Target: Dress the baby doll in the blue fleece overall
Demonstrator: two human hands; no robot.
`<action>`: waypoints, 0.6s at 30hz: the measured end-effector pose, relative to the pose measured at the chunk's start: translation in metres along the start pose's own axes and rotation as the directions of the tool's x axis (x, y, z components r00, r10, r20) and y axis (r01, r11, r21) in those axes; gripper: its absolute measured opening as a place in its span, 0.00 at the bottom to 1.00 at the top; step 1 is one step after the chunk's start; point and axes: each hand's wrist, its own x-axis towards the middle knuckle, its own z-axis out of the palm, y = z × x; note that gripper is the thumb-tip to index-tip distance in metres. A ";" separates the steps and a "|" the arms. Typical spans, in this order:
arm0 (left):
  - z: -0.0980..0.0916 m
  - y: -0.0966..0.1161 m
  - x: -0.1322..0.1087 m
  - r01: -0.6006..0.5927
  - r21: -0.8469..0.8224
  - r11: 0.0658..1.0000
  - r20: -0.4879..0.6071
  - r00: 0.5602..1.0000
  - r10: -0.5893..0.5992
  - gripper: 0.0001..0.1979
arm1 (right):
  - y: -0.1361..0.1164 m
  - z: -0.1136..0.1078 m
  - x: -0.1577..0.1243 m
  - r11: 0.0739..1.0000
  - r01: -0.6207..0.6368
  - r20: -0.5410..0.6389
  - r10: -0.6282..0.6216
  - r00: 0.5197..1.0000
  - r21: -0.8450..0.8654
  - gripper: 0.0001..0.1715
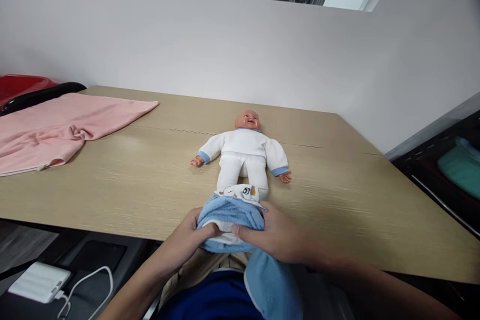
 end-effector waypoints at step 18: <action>0.016 -0.046 -0.006 -0.108 0.820 0.562 -0.062 0.960 0.275 0.17 | -0.002 0.019 0.000 0.675 -0.018 0.023 0.052 0.998 -0.738 0.17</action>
